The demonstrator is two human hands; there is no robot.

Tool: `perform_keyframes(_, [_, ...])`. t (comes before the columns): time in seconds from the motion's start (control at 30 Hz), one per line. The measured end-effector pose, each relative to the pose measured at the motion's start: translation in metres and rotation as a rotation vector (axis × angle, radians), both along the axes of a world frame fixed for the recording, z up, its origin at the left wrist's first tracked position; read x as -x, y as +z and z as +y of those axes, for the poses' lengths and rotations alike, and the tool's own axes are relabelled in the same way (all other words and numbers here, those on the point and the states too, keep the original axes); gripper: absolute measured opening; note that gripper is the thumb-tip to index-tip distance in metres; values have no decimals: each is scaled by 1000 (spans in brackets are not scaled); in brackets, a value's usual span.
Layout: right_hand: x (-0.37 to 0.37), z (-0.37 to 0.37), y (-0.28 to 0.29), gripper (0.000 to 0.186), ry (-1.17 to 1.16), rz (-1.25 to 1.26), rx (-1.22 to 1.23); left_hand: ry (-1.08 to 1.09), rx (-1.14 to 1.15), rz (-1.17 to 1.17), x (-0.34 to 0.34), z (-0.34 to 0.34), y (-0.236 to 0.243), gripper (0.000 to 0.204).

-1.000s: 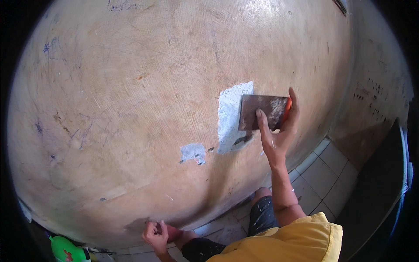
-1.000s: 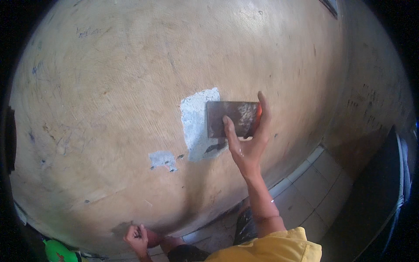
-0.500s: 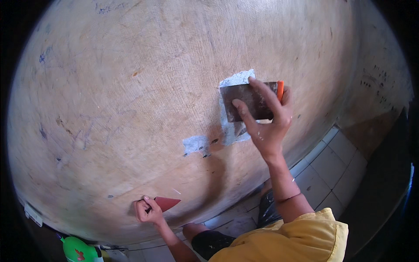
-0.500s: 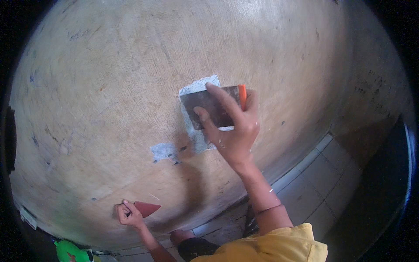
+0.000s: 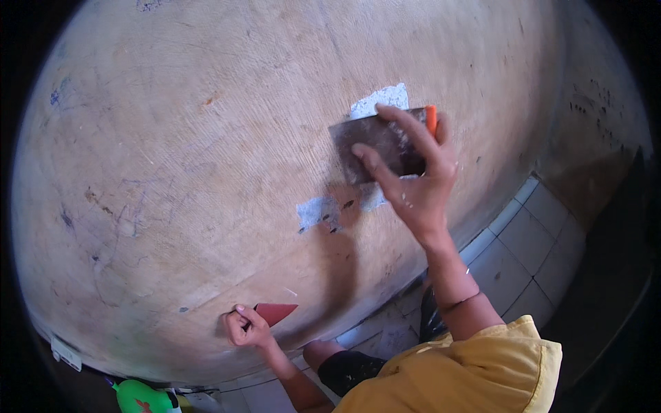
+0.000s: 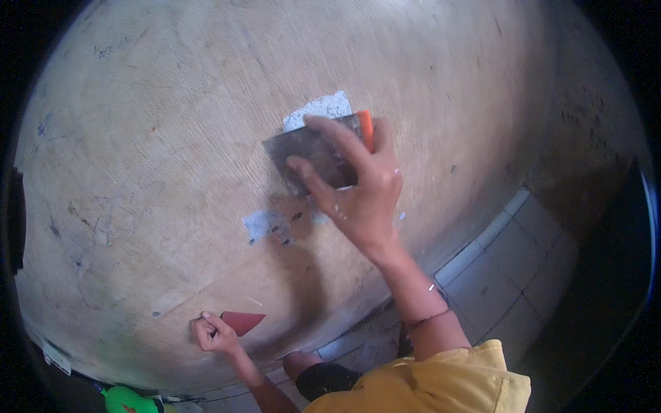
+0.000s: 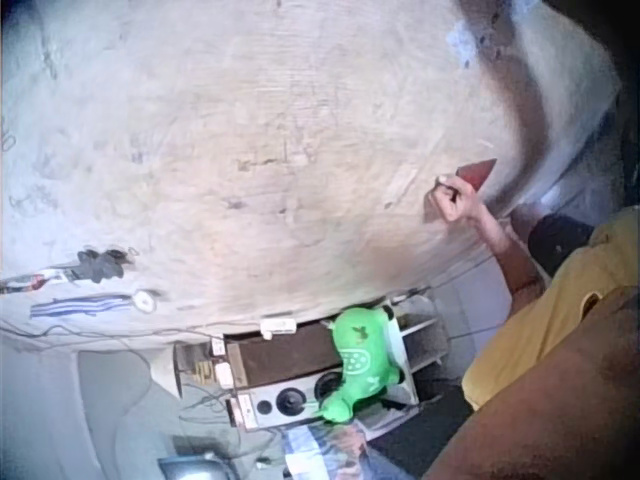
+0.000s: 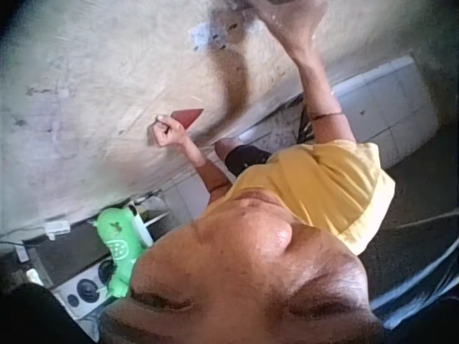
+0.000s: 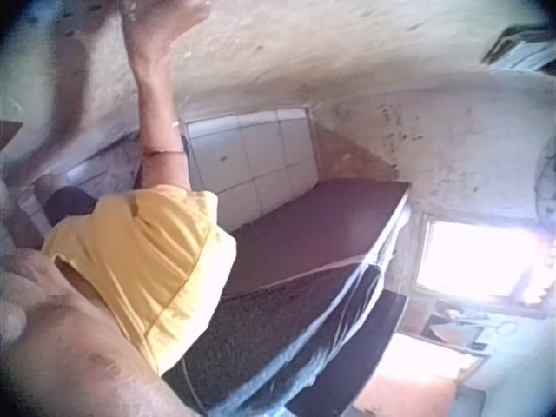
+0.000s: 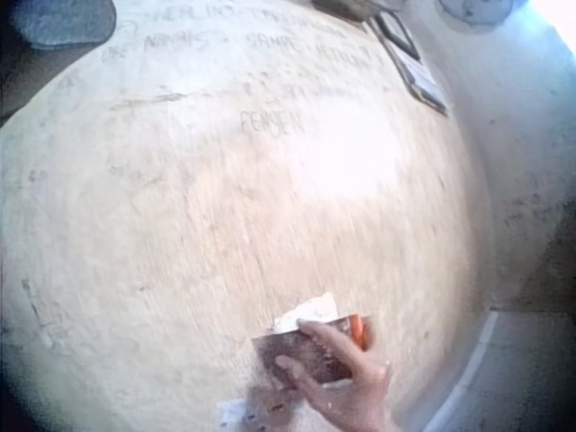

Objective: The person applies filler to holes in a wall using a metal putty knife and a plastic scraper, smoothing the material across the surface.

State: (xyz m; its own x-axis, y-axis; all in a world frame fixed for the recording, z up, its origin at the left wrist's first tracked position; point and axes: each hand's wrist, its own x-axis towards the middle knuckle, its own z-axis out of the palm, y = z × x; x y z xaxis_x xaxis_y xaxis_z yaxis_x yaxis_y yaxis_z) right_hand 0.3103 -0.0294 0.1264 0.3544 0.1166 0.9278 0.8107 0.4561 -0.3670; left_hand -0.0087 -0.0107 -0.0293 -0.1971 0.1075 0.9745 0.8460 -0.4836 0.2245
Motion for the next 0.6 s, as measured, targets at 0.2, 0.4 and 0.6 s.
perform_keyframes(0.2, [-6, 0, 7, 42, 26, 124, -37, -8, -12, -14, 0, 1, -1, 37])
perform_keyframes(0.4, [-8, -4, 5, 43, -6, 132, 0, -35, -23, 18, 0, 5, 0, 39])
perform_keyframes(0.6, [7, 2, -5, 39, 95, -32, 53, -30, -27, -2, 1, 6, -3, 38])
